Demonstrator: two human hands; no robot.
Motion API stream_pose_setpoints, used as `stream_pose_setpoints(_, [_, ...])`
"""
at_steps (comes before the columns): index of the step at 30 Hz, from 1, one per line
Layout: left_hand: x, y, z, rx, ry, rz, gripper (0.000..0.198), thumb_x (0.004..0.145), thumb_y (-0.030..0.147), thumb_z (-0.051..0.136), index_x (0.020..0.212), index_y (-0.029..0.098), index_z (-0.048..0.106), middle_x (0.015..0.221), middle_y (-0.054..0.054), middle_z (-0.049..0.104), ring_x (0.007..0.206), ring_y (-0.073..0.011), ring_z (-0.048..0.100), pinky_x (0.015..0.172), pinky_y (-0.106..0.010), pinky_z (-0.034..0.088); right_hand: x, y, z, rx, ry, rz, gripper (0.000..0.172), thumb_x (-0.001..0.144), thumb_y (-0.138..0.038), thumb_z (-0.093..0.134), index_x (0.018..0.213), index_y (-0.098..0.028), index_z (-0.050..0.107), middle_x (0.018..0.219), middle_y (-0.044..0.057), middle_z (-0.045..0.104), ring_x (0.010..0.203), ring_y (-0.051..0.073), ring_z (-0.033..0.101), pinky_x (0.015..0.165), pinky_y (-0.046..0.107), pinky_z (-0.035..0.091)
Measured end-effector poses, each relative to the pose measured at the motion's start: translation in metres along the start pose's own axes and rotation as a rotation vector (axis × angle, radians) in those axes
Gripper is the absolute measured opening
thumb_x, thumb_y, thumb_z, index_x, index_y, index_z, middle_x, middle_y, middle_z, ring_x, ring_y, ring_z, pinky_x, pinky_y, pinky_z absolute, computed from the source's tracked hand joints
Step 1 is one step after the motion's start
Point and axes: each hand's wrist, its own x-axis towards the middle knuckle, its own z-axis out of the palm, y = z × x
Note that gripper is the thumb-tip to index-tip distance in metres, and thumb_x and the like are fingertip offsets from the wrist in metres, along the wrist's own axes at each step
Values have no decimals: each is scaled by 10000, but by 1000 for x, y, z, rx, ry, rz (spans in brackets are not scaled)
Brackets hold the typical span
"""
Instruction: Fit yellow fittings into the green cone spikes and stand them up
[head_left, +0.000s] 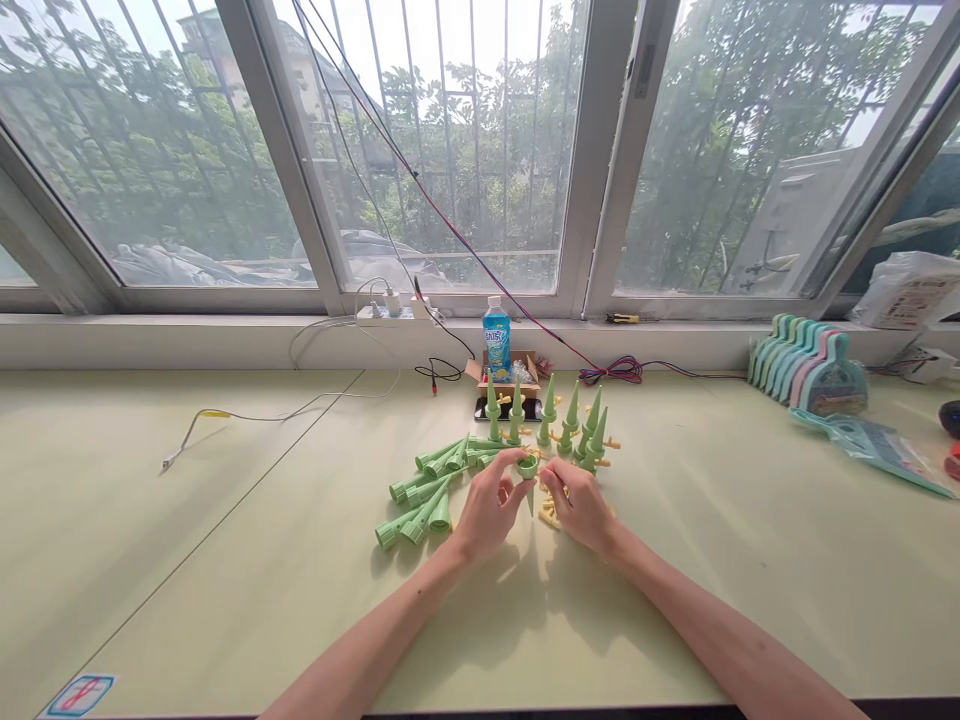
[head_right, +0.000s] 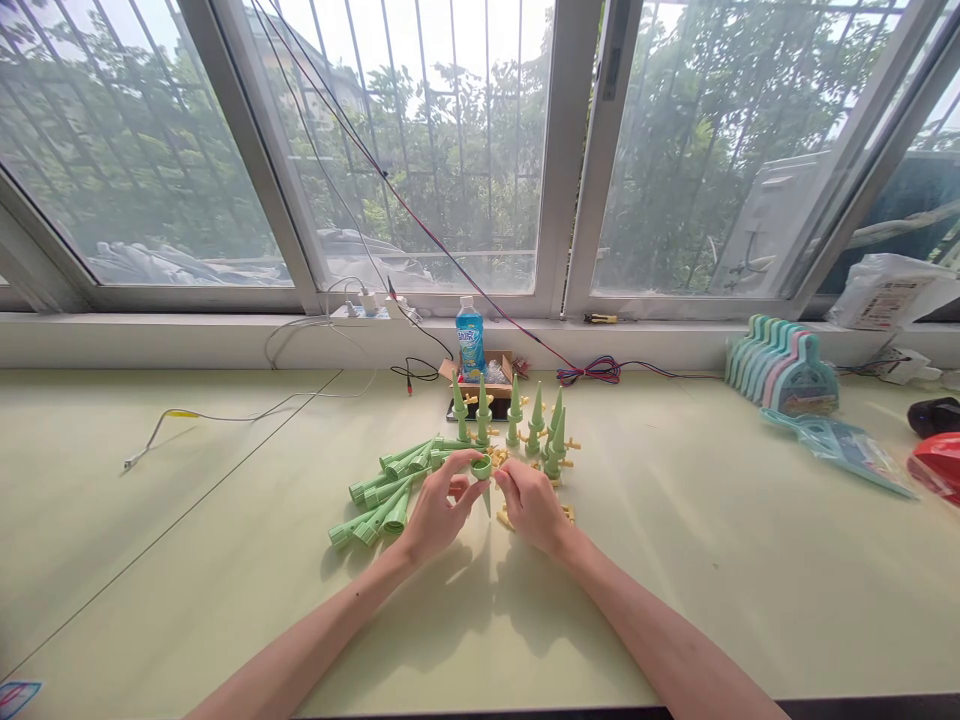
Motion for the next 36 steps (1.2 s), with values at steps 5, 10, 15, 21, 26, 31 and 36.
stream_pose_setpoints(5, [0,-3,0,15,-18,-17,271,928,369,520,1151,215,510,705,36,574,467,-83,477,515,-226,428,0,-1,0,8,-6,12,347,1031,-349,318,729,-209,417,652,-19,450,572,125,388,546,240,338])
stream_pose_setpoints(10, [0,-6,1,21,8,-30,276,924,355,524,1165,227,484,832,1,629,458,-72,499,528,-238,464,1,-2,1,18,-12,24,333,1028,-347,325,742,-210,427,673,-9,479,584,129,407,553,242,341])
stream_pose_setpoints(15, [0,-5,2,9,5,-27,268,923,351,530,1156,233,473,1002,-42,639,465,-54,495,517,-230,470,1,-1,0,10,-9,24,327,1026,-329,333,738,-208,431,661,-16,465,579,126,399,548,240,336])
stream_pose_setpoints(21, [0,-6,2,-46,4,-43,286,924,371,531,1166,232,468,1113,-80,591,479,-47,506,495,-235,477,1,-1,1,23,-9,27,307,1019,-313,364,741,-204,434,652,-25,452,574,120,386,552,236,333])
stream_pose_setpoints(26, [0,-4,1,-91,0,-55,309,921,403,530,1159,221,456,1067,-68,563,493,-53,509,452,-212,443,2,-1,1,31,10,23,296,1016,-300,380,746,-201,455,649,-28,454,570,117,384,557,234,336])
stream_pose_setpoints(31, [1,-1,1,-121,-7,-67,297,922,405,529,1139,217,454,1025,-43,545,525,-56,505,464,-198,419,2,-3,1,33,32,20,287,1015,-299,390,769,-196,497,662,-23,477,581,119,392,565,235,339])
stream_pose_setpoints(36, [1,-1,0,-191,-14,-99,281,920,418,535,1107,218,472,944,-14,535,533,-57,481,454,-184,369,3,-2,1,24,79,12,285,1012,-309,400,772,-197,504,659,-24,480,580,120,397,563,232,344])
